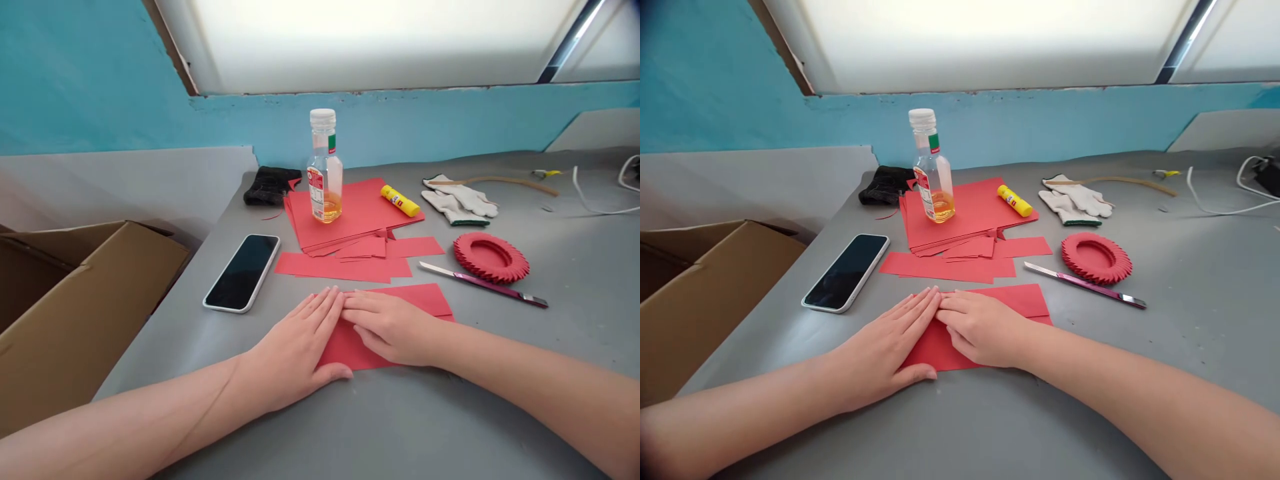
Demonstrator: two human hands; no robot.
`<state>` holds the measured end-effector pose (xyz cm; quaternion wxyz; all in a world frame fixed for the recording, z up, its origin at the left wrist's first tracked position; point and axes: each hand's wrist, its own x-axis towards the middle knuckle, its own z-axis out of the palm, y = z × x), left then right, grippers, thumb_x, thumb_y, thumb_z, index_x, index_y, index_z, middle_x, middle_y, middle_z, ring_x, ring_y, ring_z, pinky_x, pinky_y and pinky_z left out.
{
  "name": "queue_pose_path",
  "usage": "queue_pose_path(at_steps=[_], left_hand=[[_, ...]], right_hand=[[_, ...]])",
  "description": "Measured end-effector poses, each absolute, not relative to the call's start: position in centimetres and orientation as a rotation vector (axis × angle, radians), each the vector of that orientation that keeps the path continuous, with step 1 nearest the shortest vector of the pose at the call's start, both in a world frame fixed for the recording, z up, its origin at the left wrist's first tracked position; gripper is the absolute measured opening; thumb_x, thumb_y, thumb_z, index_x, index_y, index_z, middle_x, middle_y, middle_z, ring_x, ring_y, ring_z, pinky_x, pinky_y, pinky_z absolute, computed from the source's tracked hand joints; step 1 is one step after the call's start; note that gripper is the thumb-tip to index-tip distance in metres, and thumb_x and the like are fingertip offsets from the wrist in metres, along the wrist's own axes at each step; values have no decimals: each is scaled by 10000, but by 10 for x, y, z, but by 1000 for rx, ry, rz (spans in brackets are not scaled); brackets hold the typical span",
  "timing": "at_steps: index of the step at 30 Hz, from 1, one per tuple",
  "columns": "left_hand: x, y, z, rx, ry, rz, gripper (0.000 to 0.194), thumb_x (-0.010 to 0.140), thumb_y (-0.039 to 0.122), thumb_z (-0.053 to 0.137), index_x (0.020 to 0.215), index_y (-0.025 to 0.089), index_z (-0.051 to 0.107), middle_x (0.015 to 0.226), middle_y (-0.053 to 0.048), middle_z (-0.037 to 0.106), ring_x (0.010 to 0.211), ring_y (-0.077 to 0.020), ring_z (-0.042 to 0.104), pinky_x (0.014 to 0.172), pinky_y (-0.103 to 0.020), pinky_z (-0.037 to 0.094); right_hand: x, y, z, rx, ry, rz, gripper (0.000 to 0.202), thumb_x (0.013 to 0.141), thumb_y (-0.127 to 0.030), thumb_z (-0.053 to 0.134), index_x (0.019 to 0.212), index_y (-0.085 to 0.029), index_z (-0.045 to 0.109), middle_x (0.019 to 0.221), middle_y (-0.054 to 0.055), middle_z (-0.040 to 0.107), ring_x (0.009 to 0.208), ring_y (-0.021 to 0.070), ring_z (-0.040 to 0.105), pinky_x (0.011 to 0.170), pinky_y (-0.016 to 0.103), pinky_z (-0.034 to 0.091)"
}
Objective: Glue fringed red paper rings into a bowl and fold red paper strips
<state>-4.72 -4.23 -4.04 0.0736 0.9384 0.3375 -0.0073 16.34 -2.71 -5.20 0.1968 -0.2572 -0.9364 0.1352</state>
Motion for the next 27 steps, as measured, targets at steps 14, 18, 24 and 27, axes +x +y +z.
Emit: queue_pose_path(at_steps=[14,18,24,27], left_hand=[[-46,-38,-34,2890,1052,-89,833,830,667,283,1351,18,317,1418,-192,266,1305,-316,275,1047,-415,269],[-45,-38,-39,2925,1028,-42,868,795,705,306,1341,32,342,1394,-175,341,1291,-330,301,1045,-412,263],[-45,-36,-33,2926,1041,-67,789,821,674,302,1324,71,377,1386,-151,369,1282,-313,326,1018,-398,303],[-46,-35,-31,2918,1033,-61,744,836,652,307,1316,90,397,1383,-134,379,1279,-306,334,1010,-402,320]], right_hand=[[167,-23,-55,-1123,-2603,-110,424,786,-54,394,1152,-150,586,923,112,579,818,204,477,737,358,440],[164,-23,-51,-1186,-2635,-131,393,795,-64,384,1098,-163,614,901,108,583,791,197,471,713,340,407],[175,-13,-15,-1413,-2856,-97,231,777,-109,460,757,-178,679,733,72,606,740,202,511,627,316,358],[196,-6,-6,-1570,-2927,-35,237,734,-80,477,594,-188,636,625,45,596,615,165,518,516,275,316]])
